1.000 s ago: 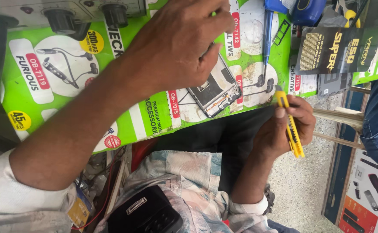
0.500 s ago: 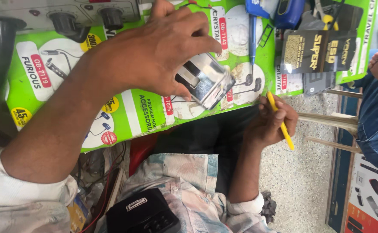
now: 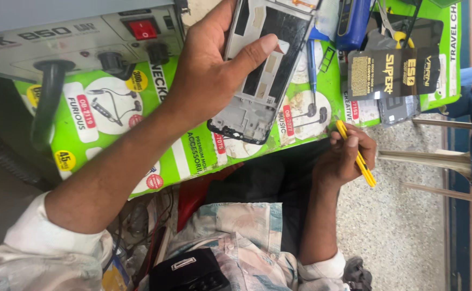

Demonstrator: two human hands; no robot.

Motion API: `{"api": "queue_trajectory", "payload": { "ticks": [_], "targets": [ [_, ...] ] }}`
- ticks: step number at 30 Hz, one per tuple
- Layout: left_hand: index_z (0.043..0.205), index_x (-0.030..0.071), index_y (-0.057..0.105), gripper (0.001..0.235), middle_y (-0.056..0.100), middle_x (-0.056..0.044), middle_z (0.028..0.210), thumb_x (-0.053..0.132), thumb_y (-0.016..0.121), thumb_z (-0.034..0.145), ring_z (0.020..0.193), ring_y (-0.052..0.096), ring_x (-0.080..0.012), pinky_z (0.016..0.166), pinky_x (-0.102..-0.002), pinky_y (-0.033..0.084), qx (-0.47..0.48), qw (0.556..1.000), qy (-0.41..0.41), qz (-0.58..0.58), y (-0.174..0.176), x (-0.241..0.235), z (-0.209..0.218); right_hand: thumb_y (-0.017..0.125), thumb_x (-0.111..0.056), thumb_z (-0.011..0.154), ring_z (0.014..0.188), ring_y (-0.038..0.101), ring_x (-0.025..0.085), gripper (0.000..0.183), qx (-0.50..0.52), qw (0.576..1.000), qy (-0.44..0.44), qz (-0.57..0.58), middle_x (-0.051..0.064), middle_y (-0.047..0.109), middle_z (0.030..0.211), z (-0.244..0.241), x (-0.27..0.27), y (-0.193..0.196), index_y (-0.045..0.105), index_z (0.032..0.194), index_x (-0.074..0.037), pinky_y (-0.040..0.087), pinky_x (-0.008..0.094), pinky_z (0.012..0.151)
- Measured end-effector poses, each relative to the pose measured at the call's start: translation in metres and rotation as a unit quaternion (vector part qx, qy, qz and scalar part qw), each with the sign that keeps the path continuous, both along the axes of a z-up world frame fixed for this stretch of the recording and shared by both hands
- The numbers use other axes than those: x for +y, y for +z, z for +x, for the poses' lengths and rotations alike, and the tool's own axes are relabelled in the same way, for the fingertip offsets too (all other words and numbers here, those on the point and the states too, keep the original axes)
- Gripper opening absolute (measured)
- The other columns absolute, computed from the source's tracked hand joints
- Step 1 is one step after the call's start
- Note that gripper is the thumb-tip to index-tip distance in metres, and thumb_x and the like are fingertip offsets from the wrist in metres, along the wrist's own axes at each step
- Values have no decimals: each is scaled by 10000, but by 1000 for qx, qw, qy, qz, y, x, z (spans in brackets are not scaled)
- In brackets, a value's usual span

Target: The person disassembles a mobile phone chassis using a screwdriver and a utility knife. They remove the back cover and internal components, then strip the insulation from red and white wires using the knife. Finally, they use a screwdriver to adjust connections on a small circuit board.

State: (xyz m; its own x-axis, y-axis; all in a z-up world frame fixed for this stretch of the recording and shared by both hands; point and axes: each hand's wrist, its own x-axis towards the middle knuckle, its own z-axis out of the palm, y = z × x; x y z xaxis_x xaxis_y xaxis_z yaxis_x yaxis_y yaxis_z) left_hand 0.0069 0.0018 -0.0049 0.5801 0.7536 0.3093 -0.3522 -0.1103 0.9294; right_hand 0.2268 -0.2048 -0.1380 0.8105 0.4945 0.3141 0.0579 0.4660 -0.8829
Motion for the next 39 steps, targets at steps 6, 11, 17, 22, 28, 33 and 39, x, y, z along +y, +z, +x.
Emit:
{"api": "queue_trajectory", "payload": {
  "ticks": [6, 11, 17, 22, 28, 33, 39],
  "targets": [
    [1278, 2, 626, 219, 756, -69, 1170, 96, 689, 1092, 1056, 738, -109, 958, -295, 633, -10, 997, 22, -69, -12, 1, 3, 663, -141, 1054, 854, 648, 197, 173, 3, 1000, 2, 4, 212, 672, 1100, 3, -2, -4, 597, 1076, 18, 538, 224, 725],
    [1261, 11, 622, 210, 781, -71, 1149, 68, 701, 1075, 1048, 780, -120, 939, -287, 661, 26, 999, 27, -7, -15, 2, 3, 664, -141, 1049, 843, 647, 191, 173, 7, 1000, 1, 11, 208, 670, 1092, 4, -1, -5, 596, 1078, 16, 532, 216, 711],
    [1231, 10, 635, 210, 783, -78, 1127, 50, 736, 1052, 1017, 784, -121, 916, -288, 673, 37, 999, 26, 15, -12, 0, 4, 669, -141, 1050, 838, 652, 185, 173, 15, 1000, 10, 14, 206, 673, 1083, 5, -2, -5, 600, 1079, 14, 531, 209, 699],
    [1234, 13, 630, 246, 784, -76, 1103, 56, 758, 1028, 989, 781, -112, 883, -280, 671, 47, 999, 19, 9, -9, -2, 3, 673, -136, 1051, 822, 658, 176, 168, 14, 1000, 5, 13, 207, 676, 1091, 4, -2, -6, 602, 1078, 13, 532, 199, 694],
    [1236, 10, 633, 250, 783, -88, 1109, 76, 763, 1034, 991, 785, -120, 873, -279, 680, 51, 999, 13, 3, -11, -1, 3, 664, -134, 1059, 809, 662, 166, 166, 11, 1000, 6, 8, 210, 675, 1093, 4, -3, -3, 596, 1075, 17, 539, 195, 705],
    [1275, 9, 610, 281, 779, -93, 1143, 106, 745, 1049, 1019, 799, -124, 881, -291, 652, 57, 998, 10, 4, -11, -1, 1, 661, -135, 1062, 800, 663, 163, 174, 6, 1000, 13, 14, 207, 667, 1102, 4, -2, -4, 592, 1080, 23, 545, 202, 718],
    [1216, 95, 589, 327, 733, 6, 1103, 88, 754, 934, 1000, 771, -101, 912, -293, 629, 48, 996, -63, -35, 15, -2, 0, 660, -134, 1058, 790, 654, 162, 170, 4, 1000, 10, 15, 212, 671, 1091, 7, -3, -8, 592, 1074, 21, 528, 198, 697]
  ]
}}
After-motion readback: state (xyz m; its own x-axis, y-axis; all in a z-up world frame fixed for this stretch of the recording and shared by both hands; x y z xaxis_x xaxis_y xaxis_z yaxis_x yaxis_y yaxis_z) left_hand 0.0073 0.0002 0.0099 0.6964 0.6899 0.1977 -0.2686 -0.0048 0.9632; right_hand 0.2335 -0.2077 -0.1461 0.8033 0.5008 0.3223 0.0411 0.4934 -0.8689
